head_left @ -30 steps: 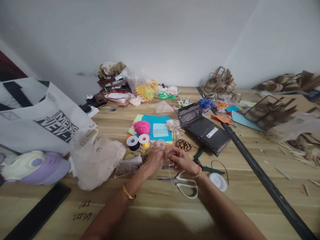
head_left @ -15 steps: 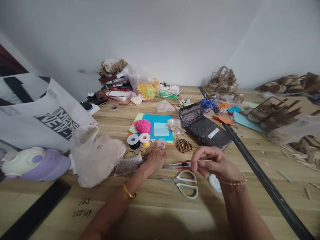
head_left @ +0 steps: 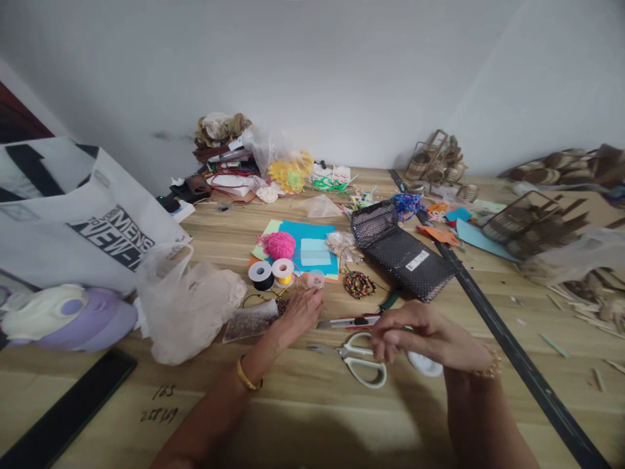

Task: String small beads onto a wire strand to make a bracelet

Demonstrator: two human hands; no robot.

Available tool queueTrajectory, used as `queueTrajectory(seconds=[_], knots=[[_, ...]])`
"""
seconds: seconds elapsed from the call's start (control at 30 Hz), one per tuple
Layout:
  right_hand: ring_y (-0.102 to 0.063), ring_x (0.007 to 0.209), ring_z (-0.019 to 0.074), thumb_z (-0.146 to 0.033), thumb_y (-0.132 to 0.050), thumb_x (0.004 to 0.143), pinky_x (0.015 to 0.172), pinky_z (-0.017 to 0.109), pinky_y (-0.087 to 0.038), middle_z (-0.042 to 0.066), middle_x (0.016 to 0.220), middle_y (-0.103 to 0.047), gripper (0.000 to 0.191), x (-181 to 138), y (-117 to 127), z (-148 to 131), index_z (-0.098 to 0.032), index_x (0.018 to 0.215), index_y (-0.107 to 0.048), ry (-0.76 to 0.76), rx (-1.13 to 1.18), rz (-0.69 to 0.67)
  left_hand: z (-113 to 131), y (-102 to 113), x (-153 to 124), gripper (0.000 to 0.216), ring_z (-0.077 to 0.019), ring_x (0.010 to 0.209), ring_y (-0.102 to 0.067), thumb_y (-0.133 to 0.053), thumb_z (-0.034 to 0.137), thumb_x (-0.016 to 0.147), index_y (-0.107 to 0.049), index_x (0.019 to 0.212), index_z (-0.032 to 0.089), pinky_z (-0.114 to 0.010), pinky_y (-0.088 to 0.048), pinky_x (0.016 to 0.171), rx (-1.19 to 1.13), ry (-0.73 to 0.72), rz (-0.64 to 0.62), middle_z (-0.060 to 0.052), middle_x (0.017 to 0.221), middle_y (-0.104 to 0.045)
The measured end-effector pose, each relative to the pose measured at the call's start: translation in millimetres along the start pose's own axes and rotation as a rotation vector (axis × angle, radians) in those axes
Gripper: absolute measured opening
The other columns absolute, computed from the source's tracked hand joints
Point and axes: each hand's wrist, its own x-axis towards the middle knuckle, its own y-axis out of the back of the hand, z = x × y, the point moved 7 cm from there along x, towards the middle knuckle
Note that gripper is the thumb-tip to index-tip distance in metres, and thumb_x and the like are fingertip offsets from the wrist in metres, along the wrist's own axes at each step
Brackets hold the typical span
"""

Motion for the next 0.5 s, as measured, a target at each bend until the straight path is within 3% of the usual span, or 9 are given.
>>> queueTrajectory(seconds=[0.13,0.23,0.37,0.43,0.5], knots=[[-0.064,0.068,0.0149,-0.035,-0.043,0.098,0.062,0.023,-0.048,0.008,0.077,-0.069,0.035,8,-16,-1,-0.014,0.090,-0.069,-0.023,-0.240,-0.162,10,16,-11,0.043,-0.0262,0.113,-0.053,-0.049,0.002,0.079,-0.055,0.119,0.017,-0.041,-0.045,0.093,0.021,-0.064,-0.059,-0.014,0.124,-0.055],[-0.064,0.068,0.0146,-0.035,-0.038,0.100,0.064,0.023,-0.046,0.007,0.077,-0.069,0.037,10,-23,-4,-0.014,0.090,-0.068,0.004,-0.304,-0.200,23,37,-20,0.038,-0.0253,0.116,-0.052,-0.049,0.005,0.082,-0.059,0.116,0.019,-0.041,-0.042,0.098,-0.137,-0.085,-0.022,-0.012,0.125,-0.055],[-0.062,0.066,0.0143,-0.036,-0.036,0.100,0.063,0.023,-0.045,0.006,0.075,-0.068,0.038,14,-30,-2,-0.016,0.091,-0.067,0.025,-0.314,-0.195,46,40,-35,0.033,-0.0182,0.084,-0.063,-0.055,0.020,0.086,-0.061,0.119,0.020,-0.030,-0.050,0.077,-0.745,-0.083,-0.125,-0.008,0.108,-0.065],[-0.062,0.069,0.0151,-0.038,-0.038,0.099,0.066,0.024,-0.046,0.006,0.076,-0.068,0.037,19,-31,0,-0.016,0.092,-0.067,0.040,-0.334,-0.173,57,31,-43,0.036,-0.0188,0.085,-0.064,-0.057,0.025,0.086,-0.059,0.122,0.018,-0.028,-0.050,0.075,-1.090,-0.071,-0.227,-0.009,0.099,-0.068],[-0.062,0.070,0.0151,-0.039,-0.037,0.100,0.067,0.024,-0.046,0.006,0.078,-0.068,0.039,24,-31,4,-0.015,0.090,-0.067,0.038,-0.301,-0.128,60,23,-47,0.040,-0.0205,0.087,-0.064,-0.066,0.033,0.081,-0.061,0.117,0.014,-0.029,-0.050,0.077,-1.321,-0.015,-0.239,-0.011,0.095,-0.068]])
